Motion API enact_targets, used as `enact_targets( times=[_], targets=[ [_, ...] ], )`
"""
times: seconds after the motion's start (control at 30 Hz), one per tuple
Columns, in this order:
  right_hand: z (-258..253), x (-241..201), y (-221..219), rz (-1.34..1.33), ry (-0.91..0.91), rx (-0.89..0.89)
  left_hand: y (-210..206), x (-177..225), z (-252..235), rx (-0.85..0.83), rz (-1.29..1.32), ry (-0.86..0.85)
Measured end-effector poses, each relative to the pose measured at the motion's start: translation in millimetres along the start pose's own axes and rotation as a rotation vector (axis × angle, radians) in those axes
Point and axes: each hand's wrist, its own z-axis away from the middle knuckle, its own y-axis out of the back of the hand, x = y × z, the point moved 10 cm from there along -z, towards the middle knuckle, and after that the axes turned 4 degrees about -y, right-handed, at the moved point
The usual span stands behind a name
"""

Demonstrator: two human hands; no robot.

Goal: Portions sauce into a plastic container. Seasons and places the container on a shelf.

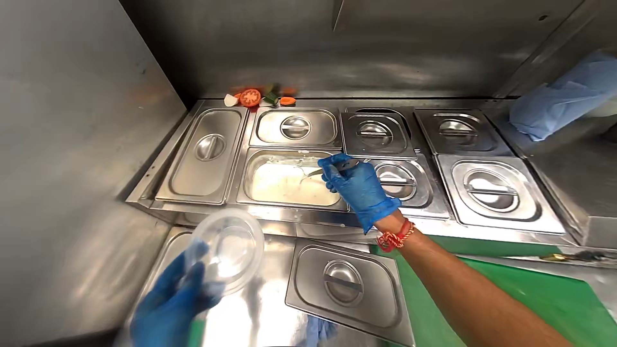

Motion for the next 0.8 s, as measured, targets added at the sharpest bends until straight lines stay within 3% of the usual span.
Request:
enact_targets(
  times=[0.17,0.3,0.4,0.63,0.8],
  targets=[
    [-15.6,-38.9,-9.5,0.253,0.276,-0.109,-6.8,8.1,-9.4,-0.015,0.015,-0.022],
    [-13.1,-49.5,-8.9,0.376,0.332,-0.096,-12.6,10.2,-18.4,0.003,0.018,-0.038],
    [-22.5,-38.5,-10.0,0.301,0.192,-0.126,-16.7,11.4,-28.1,0.003,0.028,-0.039],
    [-37.0,15.0,-21.1,-0.303,-0.407,-0.112,-23.8,20.1,-44.1,0.018,0.026,-0.039],
    [-29.5,36.1,-10.1,-0.475,-0.499,-0.030,-32.5,23.1,-53.8,0.004,0.025,-0.039]
  ],
)
